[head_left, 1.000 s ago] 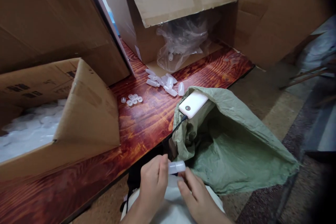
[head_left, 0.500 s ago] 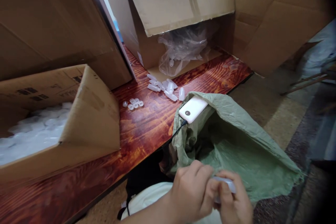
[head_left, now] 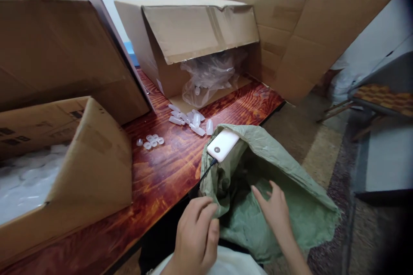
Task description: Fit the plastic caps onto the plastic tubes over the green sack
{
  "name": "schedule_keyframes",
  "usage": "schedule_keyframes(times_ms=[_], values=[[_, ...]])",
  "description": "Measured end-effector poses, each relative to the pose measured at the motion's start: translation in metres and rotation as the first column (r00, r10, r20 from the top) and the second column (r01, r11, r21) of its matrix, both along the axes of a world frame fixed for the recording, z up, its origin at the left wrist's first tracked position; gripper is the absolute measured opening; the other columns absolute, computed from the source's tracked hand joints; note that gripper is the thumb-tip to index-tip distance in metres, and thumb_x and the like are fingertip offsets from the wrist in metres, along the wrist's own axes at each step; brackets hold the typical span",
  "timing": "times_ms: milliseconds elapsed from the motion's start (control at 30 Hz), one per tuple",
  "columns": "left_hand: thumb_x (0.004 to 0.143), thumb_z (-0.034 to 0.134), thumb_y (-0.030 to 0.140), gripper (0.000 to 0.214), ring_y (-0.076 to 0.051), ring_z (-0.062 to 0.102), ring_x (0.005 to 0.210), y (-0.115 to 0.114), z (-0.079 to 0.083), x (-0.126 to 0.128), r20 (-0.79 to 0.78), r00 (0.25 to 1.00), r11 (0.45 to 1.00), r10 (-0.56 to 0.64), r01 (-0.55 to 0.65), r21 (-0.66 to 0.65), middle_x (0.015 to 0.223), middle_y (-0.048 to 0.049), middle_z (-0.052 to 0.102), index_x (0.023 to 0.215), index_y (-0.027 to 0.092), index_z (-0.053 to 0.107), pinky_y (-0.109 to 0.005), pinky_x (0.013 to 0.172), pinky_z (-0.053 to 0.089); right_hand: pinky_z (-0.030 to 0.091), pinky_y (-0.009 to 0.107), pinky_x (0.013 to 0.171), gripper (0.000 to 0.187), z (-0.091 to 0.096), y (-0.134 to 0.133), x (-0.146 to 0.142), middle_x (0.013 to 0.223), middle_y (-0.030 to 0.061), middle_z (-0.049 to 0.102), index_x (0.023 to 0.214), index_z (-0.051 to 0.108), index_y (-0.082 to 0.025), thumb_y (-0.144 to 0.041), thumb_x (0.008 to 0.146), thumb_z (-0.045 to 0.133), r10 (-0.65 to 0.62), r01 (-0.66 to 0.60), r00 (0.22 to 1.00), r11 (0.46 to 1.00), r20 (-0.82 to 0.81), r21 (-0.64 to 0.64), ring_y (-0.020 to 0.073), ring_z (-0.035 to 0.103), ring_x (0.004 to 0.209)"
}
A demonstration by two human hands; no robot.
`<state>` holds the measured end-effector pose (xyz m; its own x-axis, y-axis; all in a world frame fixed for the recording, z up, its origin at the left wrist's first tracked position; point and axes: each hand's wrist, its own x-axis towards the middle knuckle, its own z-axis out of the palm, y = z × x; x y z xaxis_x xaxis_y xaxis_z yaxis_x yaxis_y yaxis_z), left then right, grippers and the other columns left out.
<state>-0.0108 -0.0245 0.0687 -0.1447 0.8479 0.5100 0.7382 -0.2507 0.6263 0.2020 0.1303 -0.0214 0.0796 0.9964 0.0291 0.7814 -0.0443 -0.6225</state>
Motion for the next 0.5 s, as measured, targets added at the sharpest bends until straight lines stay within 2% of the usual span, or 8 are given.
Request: schedule_keyframes(times_ms=[100,200,267,367,433,500], values=[[0.093,0.044,0.011,0.024,-0.015,0.055,0.103,0.012,0.002,-0.016,-0.044,0.990,0.991,0.134,-0.132,0.033,0.109,-0.0086,0.056,0.114,0.017,0.054,-0.027,0.091,0.046,0.050,0.047,0.086,0.076,-0.025,-0.018,-0.002,0.106,0.0235,0.066,0.105,0.063,-0.008,-0.075,0.073,0.044,0.076,-0.082,0.995,0.993,-0.072,-0.088,0.0358,0.065,0.095],[0.095,0.043,0.019,0.020,-0.019,0.057,0.100,0.040,0.010,-0.041,-0.171,0.955,0.967,0.241,-0.252,-0.041,0.107,-0.0079,0.060,0.110,0.018,0.056,-0.031,0.088,0.047,0.050,0.045,0.086,0.060,-0.036,-0.034,-0.003,0.099,0.0165,0.070,0.093,0.065,-0.016,-0.069,0.074,0.047,0.136,-0.157,0.979,0.978,-0.149,-0.136,0.0330,0.066,0.094],[0.096,0.039,0.024,0.024,-0.023,0.057,0.102,0.065,0.019,-0.059,-0.237,0.927,0.926,0.290,-0.335,-0.177,0.108,-0.0082,0.062,0.109,0.019,0.058,-0.035,0.089,0.046,0.049,0.045,0.087,0.057,-0.037,-0.039,-0.003,0.099,0.0149,0.071,0.092,0.065,-0.017,-0.068,0.074,0.048,0.150,-0.178,0.971,0.973,-0.188,-0.147,0.0324,0.066,0.095],[0.097,0.038,0.026,0.026,-0.023,0.060,0.100,0.104,0.029,-0.079,-0.265,0.900,0.869,0.346,-0.414,-0.272,0.107,-0.0087,0.064,0.108,0.019,0.060,-0.034,0.084,0.047,0.049,0.045,0.088,0.055,-0.036,-0.040,-0.001,0.100,0.0133,0.071,0.093,0.065,-0.018,-0.068,0.074,0.049,0.148,-0.189,0.962,0.968,-0.232,-0.167,0.0317,0.066,0.096],[0.098,0.037,0.030,0.028,-0.022,0.062,0.097,0.129,0.031,-0.089,-0.270,0.884,0.818,0.381,-0.459,-0.347,0.102,-0.0078,0.067,0.103,0.019,0.062,-0.033,0.082,0.047,0.049,0.045,0.088,0.054,-0.035,-0.040,0.002,0.100,0.0123,0.072,0.093,0.066,-0.020,-0.068,0.074,0.049,0.135,-0.184,0.959,0.965,-0.248,-0.185,0.0316,0.066,0.096],[0.099,0.036,0.041,0.037,-0.022,0.066,0.087,0.153,0.029,-0.096,-0.274,0.865,0.742,0.420,-0.501,-0.446,0.091,-0.0078,0.069,0.094,0.018,0.065,-0.033,0.074,0.049,0.049,0.045,0.087,0.054,-0.034,-0.040,0.007,0.100,0.0117,0.072,0.093,0.066,-0.021,-0.069,0.073,0.050,0.115,-0.168,0.961,0.965,-0.253,-0.199,0.0318,0.066,0.095]])
